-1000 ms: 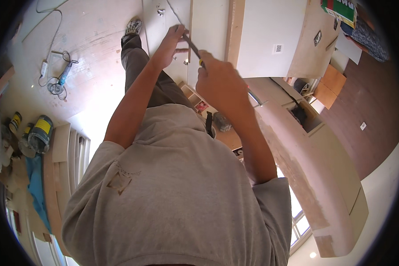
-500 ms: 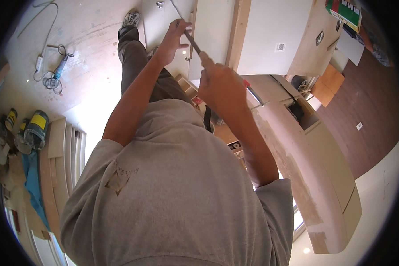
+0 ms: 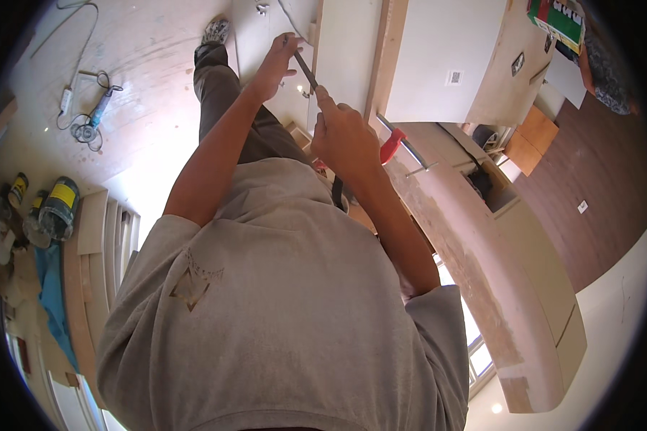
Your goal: Filing and clamping a wood strip to a panel for construction/renovation.
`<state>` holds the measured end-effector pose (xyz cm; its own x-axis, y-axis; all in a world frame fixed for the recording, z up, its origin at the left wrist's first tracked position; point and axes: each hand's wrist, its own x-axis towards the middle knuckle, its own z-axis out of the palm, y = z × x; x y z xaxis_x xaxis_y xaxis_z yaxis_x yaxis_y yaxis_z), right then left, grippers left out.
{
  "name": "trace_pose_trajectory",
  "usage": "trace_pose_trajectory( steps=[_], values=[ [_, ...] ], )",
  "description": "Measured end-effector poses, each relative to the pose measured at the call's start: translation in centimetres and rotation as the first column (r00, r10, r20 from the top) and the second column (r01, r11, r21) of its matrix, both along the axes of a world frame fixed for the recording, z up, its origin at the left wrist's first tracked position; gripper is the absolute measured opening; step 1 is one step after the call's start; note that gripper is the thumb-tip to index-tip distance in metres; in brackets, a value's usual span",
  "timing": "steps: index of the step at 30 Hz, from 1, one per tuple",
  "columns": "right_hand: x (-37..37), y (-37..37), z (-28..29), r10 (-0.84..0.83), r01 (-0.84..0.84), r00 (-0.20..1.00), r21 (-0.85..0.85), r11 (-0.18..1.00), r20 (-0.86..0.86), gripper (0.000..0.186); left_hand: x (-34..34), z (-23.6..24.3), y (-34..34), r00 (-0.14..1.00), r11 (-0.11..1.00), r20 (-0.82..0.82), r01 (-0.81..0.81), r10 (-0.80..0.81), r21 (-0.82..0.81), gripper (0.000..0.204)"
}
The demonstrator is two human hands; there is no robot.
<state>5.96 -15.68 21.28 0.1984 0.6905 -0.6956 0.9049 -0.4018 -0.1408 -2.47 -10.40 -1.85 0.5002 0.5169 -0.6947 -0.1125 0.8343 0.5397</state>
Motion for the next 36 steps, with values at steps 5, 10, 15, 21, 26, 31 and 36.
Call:
trace_pose_trajectory(
  steps=[5, 10, 15, 21, 26, 31, 36],
  values=[
    [-0.1, 2.8, 2.6, 0.012, -0.013, 1.0, 0.04, 0.999, 0.026, 0.048, 0.3, 1.7, 1.8, 0.996, 0.993, 0.071, -0.054, 0.047, 0.1, 0.065],
    [0.4, 0.3, -0.7, -0.014, 0.015, 1.0, 0.017, 1.0, -0.028, 0.046, -0.2, 0.0, 0.4, 0.998, 0.999, -0.035, 0.05, -0.05, 0.005, 0.065],
    [0.0, 2.8, 2.1, 0.011, -0.012, 1.0, 0.05, 0.999, 0.021, 0.045, 0.1, 1.2, 1.1, 0.999, 0.997, 0.037, -0.025, 0.023, 0.071, 0.063],
    [0.2, -0.6, -1.2, -0.043, 0.044, 0.998, 0.022, 0.999, -0.038, 0.042, -0.6, -1.5, -0.9, 0.998, 0.999, -0.059, 0.031, -0.034, -0.041, 0.059],
    [0.1, 0.7, 2.9, -0.07, 0.07, 0.997, 0.01, 0.998, -0.022, 0.044, -1.1, 1.5, -0.8, 0.995, 0.996, -0.035, 0.088, -0.089, -0.022, 0.06],
    [0.0, -1.0, 1.0, -0.082, 0.08, 0.995, -0.03, 0.996, -0.05, 0.038, -0.4, 0.8, -2.3, 0.997, 0.998, -0.065, 0.045, -0.048, -0.054, 0.059],
    [-0.3, 0.0, -0.1, -0.082, 0.078, 0.996, -0.096, 0.992, -0.041, 0.033, -1.1, -1.4, -1.5, 0.974, 0.975, -0.103, 0.19, -0.202, -0.117, 0.058]
  ],
)
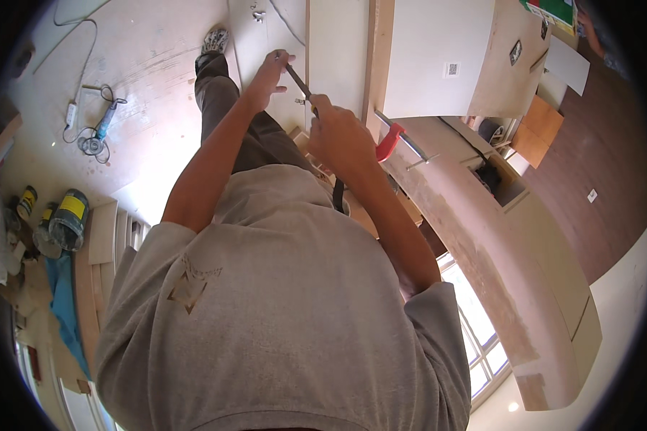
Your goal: Filing and clamping a wood strip to a panel for construction/renovation.
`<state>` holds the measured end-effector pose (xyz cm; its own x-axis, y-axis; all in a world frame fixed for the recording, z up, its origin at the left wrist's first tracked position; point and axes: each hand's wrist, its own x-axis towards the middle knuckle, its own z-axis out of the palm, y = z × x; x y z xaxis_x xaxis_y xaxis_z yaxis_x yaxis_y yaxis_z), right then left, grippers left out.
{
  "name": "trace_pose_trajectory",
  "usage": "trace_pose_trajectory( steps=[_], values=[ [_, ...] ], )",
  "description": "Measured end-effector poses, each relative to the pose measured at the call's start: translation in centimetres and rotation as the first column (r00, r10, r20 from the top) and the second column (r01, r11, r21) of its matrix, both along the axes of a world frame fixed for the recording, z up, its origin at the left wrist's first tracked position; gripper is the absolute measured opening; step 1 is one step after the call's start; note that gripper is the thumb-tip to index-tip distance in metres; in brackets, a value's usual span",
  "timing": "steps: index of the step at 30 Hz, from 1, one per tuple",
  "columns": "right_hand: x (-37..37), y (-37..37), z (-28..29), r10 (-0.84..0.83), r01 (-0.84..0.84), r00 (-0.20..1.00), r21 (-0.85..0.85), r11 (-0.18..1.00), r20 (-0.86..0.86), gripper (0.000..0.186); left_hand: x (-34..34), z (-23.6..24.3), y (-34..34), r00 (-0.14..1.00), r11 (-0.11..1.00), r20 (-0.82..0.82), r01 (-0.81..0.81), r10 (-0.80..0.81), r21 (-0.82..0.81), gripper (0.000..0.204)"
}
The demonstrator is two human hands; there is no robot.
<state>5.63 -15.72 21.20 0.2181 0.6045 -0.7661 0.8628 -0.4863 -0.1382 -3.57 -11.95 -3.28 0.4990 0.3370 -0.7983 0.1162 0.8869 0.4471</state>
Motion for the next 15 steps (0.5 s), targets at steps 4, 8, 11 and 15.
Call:
trace_pose_trajectory(
  steps=[4, 8, 11, 15],
  values=[
    [-0.3, 0.4, 4.5, 0.015, -0.017, 0.999, 0.033, 0.999, 0.05, 0.033, -0.2, 4.7, -1.4, 0.993, 0.997, 0.097, -0.068, 0.065, 0.028, 0.064],
    [-0.2, -0.5, 2.5, 0.028, -0.028, 0.999, -0.019, 0.999, 0.037, 0.031, -0.3, 3.0, -3.1, 0.996, 0.994, 0.066, -0.061, 0.067, -0.091, 0.066],
    [-0.1, 0.6, -0.7, 0.041, -0.04, 0.999, -0.036, 0.999, 0.034, 0.028, -0.9, 0.2, -2.1, 0.996, 0.996, 0.081, 0.033, -0.026, -0.086, 0.066],
    [-0.2, 1.5, 3.2, 0.026, -0.023, 0.996, -0.025, 0.999, 0.089, 0.027, -0.3, 2.8, -1.9, 0.989, 0.995, 0.114, -0.091, 0.094, -0.027, 0.062]
  ],
)
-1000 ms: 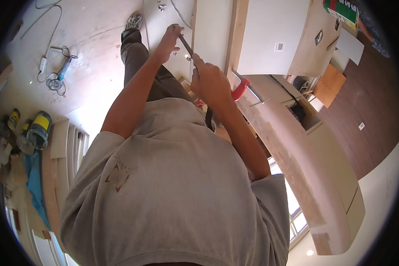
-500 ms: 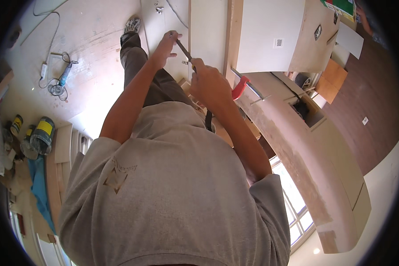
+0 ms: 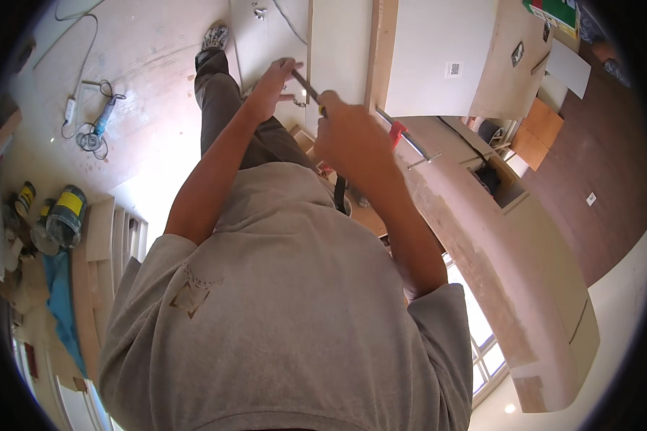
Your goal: Filing and clamping a wood strip to a panel for construction/renovation.
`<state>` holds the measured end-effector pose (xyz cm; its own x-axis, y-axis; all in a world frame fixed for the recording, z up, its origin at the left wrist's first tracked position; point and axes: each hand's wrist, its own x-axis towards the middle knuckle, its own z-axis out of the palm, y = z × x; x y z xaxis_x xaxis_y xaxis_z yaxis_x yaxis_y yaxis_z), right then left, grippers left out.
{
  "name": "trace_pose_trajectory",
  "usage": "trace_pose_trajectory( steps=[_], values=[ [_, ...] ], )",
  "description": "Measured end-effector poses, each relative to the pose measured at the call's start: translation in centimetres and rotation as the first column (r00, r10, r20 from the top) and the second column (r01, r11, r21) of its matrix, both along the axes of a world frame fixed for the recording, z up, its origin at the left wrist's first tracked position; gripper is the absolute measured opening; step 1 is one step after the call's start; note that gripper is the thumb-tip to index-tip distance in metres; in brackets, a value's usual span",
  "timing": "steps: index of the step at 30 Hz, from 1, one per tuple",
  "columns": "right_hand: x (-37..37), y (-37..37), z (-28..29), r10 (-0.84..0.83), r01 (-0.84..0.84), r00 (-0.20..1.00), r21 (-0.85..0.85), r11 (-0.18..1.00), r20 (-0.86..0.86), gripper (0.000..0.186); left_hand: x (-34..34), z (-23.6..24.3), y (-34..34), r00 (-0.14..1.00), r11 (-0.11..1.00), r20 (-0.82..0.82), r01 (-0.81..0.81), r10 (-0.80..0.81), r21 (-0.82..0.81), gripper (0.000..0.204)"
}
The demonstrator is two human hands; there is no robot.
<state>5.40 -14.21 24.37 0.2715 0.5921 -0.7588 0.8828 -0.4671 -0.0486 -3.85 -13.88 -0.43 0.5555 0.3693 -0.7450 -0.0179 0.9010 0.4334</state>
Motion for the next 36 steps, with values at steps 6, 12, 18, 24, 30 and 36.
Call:
trace_pose_trajectory(
  steps=[6, 12, 18, 24, 30, 36],
  values=[
    [0.1, 3.4, 4.1, -0.055, 0.056, 0.998, 0.062, 0.997, -0.007, 0.024, -0.5, 2.4, -0.1, 0.993, 0.991, -0.003, -0.122, 0.122, -0.055, 0.063],
    [1.1, 2.2, 3.5, -0.001, 0.002, 1.0, 0.114, 0.994, -0.012, 0.027, -0.6, 2.9, -1.6, 0.999, 0.994, -0.038, -0.013, 0.009, -0.106, 0.069],
    [0.6, 3.5, 3.5, -0.011, 0.01, 0.999, 0.024, 1.0, 0.033, 0.025, 0.1, 3.6, -1.9, 0.999, 0.991, -0.017, -0.035, 0.033, -0.133, 0.071],
    [1.0, 3.4, 0.6, -0.017, 0.017, 1.0, 0.006, 1.0, 0.024, 0.023, -0.5, 1.2, -1.6, 0.997, 0.995, -0.072, 0.023, -0.031, -0.102, 0.067],
    [1.2, 4.0, 0.9, -0.044, 0.044, 0.999, -0.01, 0.999, 0.028, 0.022, -0.3, 1.1, -2.2, 0.997, 0.995, -0.075, -0.014, 0.007, -0.095, 0.07],
    [1.9, 4.2, 0.0, 0.021, -0.022, 1.0, 0.104, 0.994, 0.012, 0.022, 0.2, 0.9, -1.1, 0.989, 0.991, -0.111, 0.089, -0.1, -0.099, 0.069]
  ],
)
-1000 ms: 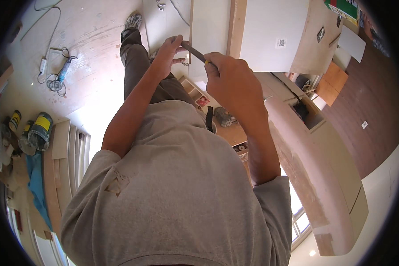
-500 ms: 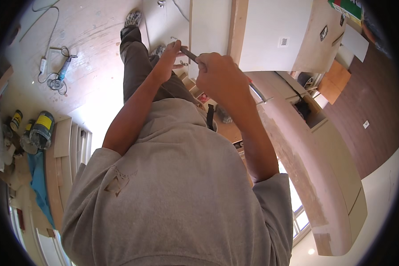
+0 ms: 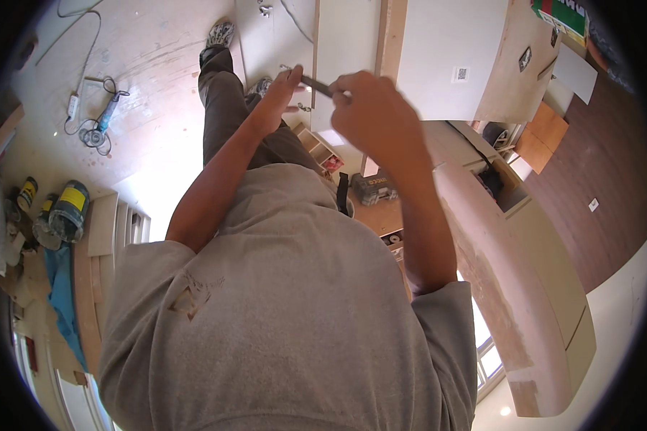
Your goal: Filing and clamping a wood strip to a panel for construction/renovation.
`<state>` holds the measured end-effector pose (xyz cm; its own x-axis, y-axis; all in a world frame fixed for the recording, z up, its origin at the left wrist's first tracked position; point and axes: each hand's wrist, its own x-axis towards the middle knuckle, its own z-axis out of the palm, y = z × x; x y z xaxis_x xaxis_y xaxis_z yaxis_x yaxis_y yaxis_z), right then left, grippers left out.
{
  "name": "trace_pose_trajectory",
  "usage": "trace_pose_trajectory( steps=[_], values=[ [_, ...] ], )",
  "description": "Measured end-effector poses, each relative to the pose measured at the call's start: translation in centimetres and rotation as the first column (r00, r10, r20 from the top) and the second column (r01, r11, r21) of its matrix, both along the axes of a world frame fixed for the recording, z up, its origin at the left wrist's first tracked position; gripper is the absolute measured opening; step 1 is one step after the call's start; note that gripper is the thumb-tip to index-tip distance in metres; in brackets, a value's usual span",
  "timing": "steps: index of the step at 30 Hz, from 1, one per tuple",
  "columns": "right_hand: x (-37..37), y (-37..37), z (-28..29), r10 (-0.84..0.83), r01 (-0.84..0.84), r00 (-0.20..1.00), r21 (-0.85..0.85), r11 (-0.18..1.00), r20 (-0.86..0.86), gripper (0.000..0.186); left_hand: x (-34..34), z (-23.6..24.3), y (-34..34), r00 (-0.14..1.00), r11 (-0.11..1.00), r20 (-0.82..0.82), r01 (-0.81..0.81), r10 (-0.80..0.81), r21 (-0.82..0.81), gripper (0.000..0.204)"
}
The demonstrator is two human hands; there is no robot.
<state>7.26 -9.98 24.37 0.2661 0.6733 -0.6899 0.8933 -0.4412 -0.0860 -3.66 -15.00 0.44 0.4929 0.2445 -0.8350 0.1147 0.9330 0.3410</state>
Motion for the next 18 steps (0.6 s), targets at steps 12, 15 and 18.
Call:
trace_pose_trajectory(
  steps=[12, 15, 18],
  values=[
    [-0.5, -1.5, -1.1, 0.071, -0.073, 0.997, 0.075, 0.994, 0.026, 0.021, -0.8, -1.3, 0.0, 0.996, 0.999, 0.082, 0.03, -0.032, 0.023, 0.069],
    [-2.2, -0.1, 1.5, -0.046, 0.052, 0.998, -0.135, 0.989, 0.047, 0.02, -0.9, -0.4, -0.2, 0.995, 0.999, 0.091, -0.036, 0.032, 0.036, 0.067],
    [-1.2, -2.9, -0.5, -0.019, 0.017, 0.999, -0.058, 0.998, -0.031, 0.019, -1.5, -1.4, -1.9, 1.0, 1.0, 0.014, 0.023, -0.022, -0.022, 0.064]
  ],
)
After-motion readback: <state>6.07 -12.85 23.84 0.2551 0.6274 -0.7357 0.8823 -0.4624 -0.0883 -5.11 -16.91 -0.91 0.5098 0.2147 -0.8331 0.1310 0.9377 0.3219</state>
